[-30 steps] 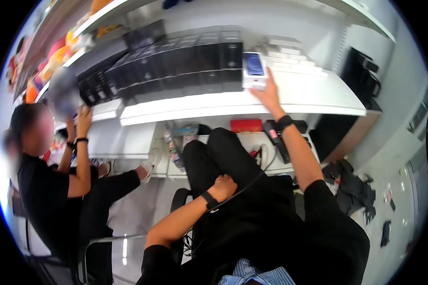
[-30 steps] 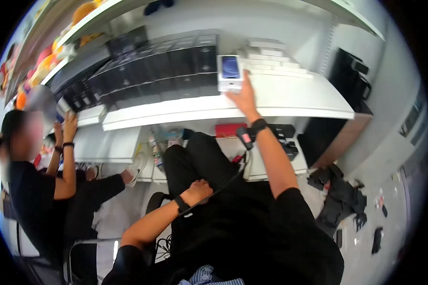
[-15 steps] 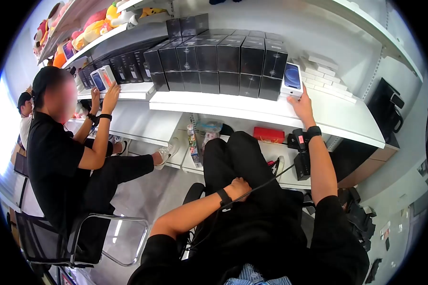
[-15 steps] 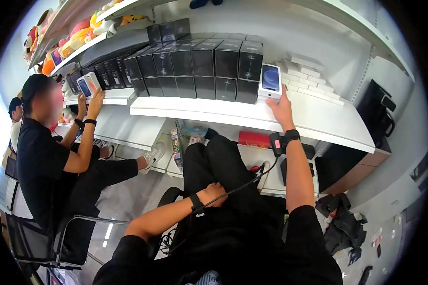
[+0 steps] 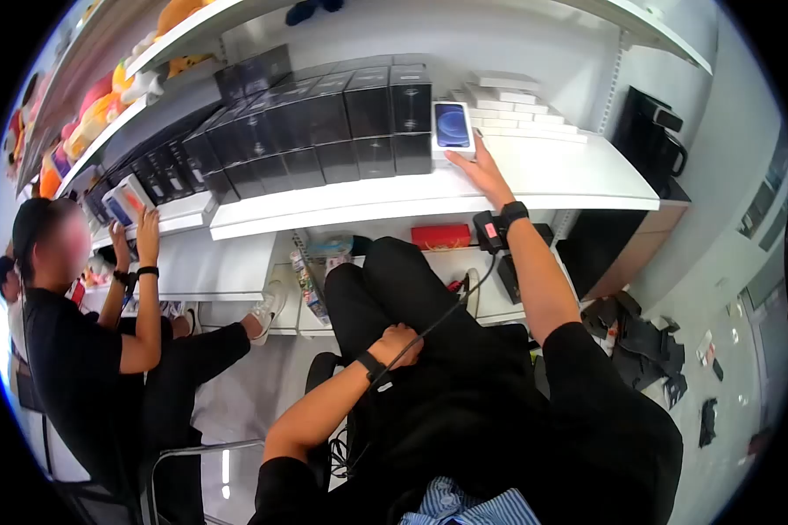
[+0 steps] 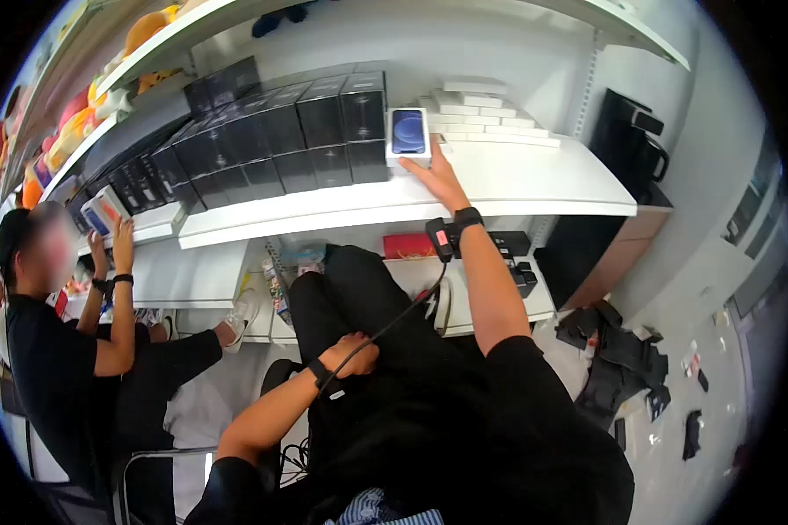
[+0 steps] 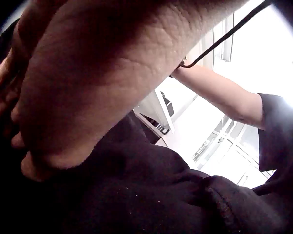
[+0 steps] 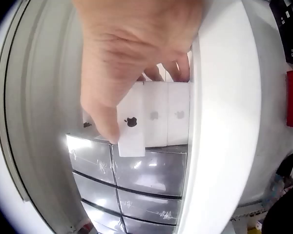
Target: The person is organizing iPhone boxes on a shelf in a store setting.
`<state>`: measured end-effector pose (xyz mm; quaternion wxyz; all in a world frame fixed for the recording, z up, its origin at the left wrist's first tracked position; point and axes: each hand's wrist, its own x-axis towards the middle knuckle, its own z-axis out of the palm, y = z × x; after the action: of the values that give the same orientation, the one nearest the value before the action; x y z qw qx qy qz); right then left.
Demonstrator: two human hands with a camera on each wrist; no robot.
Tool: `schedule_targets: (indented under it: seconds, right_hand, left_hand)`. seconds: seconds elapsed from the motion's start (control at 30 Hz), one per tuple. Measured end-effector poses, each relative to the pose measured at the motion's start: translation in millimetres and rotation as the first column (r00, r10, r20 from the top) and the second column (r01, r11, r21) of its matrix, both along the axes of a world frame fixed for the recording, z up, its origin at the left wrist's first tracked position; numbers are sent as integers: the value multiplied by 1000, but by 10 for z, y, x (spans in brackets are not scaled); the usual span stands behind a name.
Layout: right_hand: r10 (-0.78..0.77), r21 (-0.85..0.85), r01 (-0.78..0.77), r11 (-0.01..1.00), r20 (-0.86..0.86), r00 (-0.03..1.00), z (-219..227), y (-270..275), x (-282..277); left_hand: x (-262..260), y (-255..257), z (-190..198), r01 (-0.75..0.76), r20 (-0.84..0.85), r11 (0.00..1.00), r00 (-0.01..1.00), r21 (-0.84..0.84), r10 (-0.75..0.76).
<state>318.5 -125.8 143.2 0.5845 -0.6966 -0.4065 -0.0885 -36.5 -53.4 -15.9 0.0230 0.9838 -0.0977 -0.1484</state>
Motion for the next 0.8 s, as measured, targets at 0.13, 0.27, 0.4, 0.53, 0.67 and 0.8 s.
schedule_targets:
  seconds: [0.13,0.27,0.4,0.53,0.67,0.8]
  right_hand:
    - [-66,-34,65,997,-23,998,182,-94,-216]
    - [-139,-89,135,987,-38,990,126,-47,-184]
    - [-221,-44,221,974,6,975,93,56,-136]
    - [-123,-9,123,992,-78,989,155,24,-151]
    - [-46,200,100,975,-258,965,-8,78,136]
    - [36,225,55,973,-383,923,73,-62,76]
  left_hand:
    - [13,30,19,7,35,1000,999,-28,-6]
    - [-2,46,-44,-11,41,999,999,-50,13]
    - [-21,-41,253,-13,-7,1000,1000,-20,13]
    - [-14,-60,171,-45,-22,999,999,-3,45]
    - [-30,-58,221,-79,-27,997,997,-15,79]
    - [-10,-87,263,-56,-73,998,996,13,57]
